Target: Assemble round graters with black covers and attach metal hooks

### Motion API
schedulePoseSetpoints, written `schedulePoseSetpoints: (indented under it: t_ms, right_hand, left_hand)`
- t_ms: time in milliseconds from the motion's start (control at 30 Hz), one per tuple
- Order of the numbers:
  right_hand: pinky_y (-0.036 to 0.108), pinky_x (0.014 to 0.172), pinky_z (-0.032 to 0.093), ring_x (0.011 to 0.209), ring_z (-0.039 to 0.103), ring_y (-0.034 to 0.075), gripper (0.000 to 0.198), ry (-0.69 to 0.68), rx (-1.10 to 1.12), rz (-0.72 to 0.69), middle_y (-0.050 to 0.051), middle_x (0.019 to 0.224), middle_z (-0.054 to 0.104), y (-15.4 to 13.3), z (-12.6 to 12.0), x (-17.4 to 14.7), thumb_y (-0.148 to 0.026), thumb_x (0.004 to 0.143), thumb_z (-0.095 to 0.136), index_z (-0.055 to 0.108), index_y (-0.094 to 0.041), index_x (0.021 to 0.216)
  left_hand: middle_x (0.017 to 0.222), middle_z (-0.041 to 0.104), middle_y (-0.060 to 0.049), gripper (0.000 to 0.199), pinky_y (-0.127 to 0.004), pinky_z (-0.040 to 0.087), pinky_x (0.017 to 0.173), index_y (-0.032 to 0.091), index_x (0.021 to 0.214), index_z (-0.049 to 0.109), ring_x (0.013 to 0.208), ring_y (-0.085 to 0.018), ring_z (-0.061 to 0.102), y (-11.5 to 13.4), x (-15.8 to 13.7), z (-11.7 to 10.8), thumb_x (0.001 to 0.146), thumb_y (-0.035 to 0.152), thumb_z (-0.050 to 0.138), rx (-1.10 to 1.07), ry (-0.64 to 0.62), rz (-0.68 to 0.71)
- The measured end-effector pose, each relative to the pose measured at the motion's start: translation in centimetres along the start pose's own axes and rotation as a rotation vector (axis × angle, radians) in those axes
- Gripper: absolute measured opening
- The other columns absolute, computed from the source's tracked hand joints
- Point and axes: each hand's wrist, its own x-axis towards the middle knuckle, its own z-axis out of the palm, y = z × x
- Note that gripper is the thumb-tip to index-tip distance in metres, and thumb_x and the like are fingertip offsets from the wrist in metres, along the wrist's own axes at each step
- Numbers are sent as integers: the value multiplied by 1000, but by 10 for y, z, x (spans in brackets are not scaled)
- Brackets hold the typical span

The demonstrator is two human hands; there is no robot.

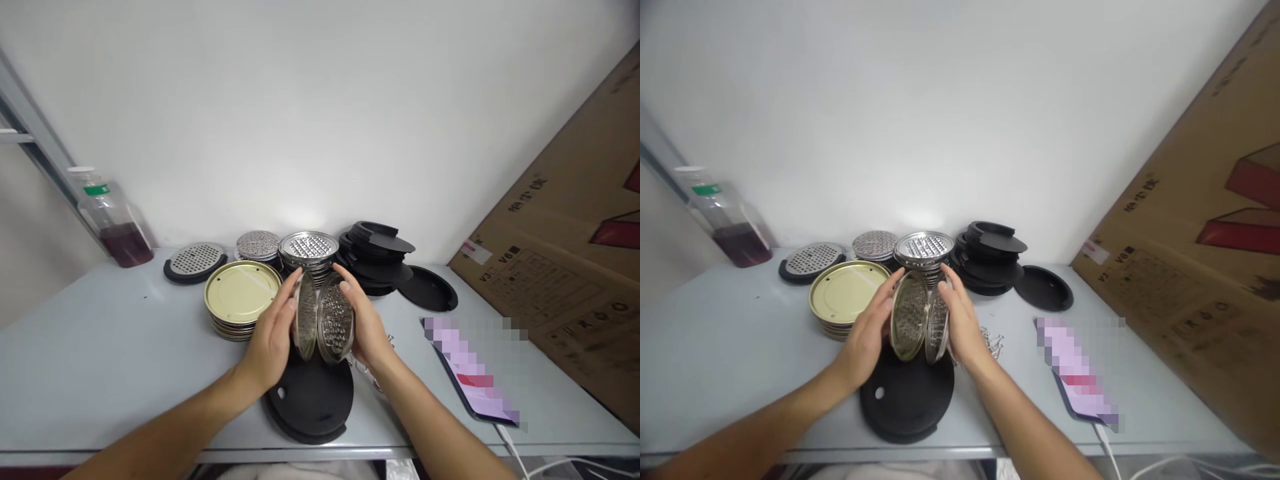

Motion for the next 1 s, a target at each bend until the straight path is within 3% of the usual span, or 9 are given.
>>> schedulePoseSetpoints:
  t_ms: [133, 267, 400, 500, 633, 700, 800, 900, 1000]
  right_hand:
    - [44, 101, 47, 121, 59, 29, 43, 64, -222, 7, 3, 129, 66, -7, -20, 11, -41, 91, 55, 62, -28, 131]
    - [42, 91, 52, 102, 69, 27, 31, 32, -429, -64, 5, 109, 76, -14, -23, 11, -33, 90, 56, 71, -23, 115]
    - [35, 85, 56, 95, 71, 22, 27, 67, -624, -305, 4, 106, 76, -19, -12, -5, -25, 94, 52, 73, -23, 110]
    - [34, 87, 57, 102, 70, 21, 33, 8, -733, -617, 7, 114, 73, -22, -4, -21, -15, 93, 49, 68, -22, 120]
    - [34, 96, 54, 116, 64, 22, 46, -54, -871, -882, 12, 129, 65, -29, -2, -31, -6, 90, 50, 58, -18, 134]
    - [33, 90, 56, 107, 67, 22, 45, 34, -940, -851, 12, 122, 68, -35, -8, -27, -8, 91, 50, 58, -17, 133]
    - [34, 76, 57, 83, 71, 22, 40, 177, -1051, -656, 8, 96, 74, -49, -22, -15, -15, 93, 47, 63, -19, 129]
    - [34, 73, 55, 84, 70, 22, 36, 186, -1036, -449, 6, 96, 75, -63, -39, -3, -19, 93, 44, 71, -24, 115]
    - [24, 46, 47, 57, 64, 16, 31, 78, -763, -112, 3, 81, 74, -70, -50, 4, -28, 92, 46, 74, -24, 105]
  left_hand:
    - [147, 48, -14, 57, -51, 52, 97, 27, 144, 43, 125, -35, 56, 7, 12, -13, 98, 59, 37, -246, -5, -252]
    - [154, 35, -19, 81, -50, 48, 102, 27, 150, 29, 132, -36, 49, 13, 10, -14, 84, 53, 68, -62, -80, -260]
    - [160, 24, -15, 101, -54, 37, 112, 30, 155, 18, 146, -39, 25, 10, -4, -3, 75, 45, 79, 115, -172, -121]
    - [163, 14, -9, 118, -59, 29, 116, 34, 156, 15, 149, -41, 12, 11, -14, 5, 63, 39, 88, 242, -213, 10]
    - [161, 23, -9, 111, -52, 44, 107, 36, 156, 10, 143, -38, 32, 27, -15, -1, 70, 23, 79, 141, -263, -10]
    - [152, 41, -8, 100, -44, 53, 97, 38, 156, 11, 128, -33, 53, 37, -9, -14, 77, 16, 68, 20, -296, -104]
    - [126, 64, -3, 73, -33, 57, 78, 36, 147, 39, 96, -24, 67, 44, 8, -42, 80, 16, 61, -32, -179, -276]
    - [103, 70, -5, 57, -27, 54, 60, 28, 130, 61, 77, -20, 66, 43, 27, -73, 74, 16, 61, -148, -61, -439]
    - [93, 70, -5, 53, -23, 52, 58, 22, 121, 67, 74, -18, 64, 39, 42, -103, 69, 16, 67, -248, 122, -369]
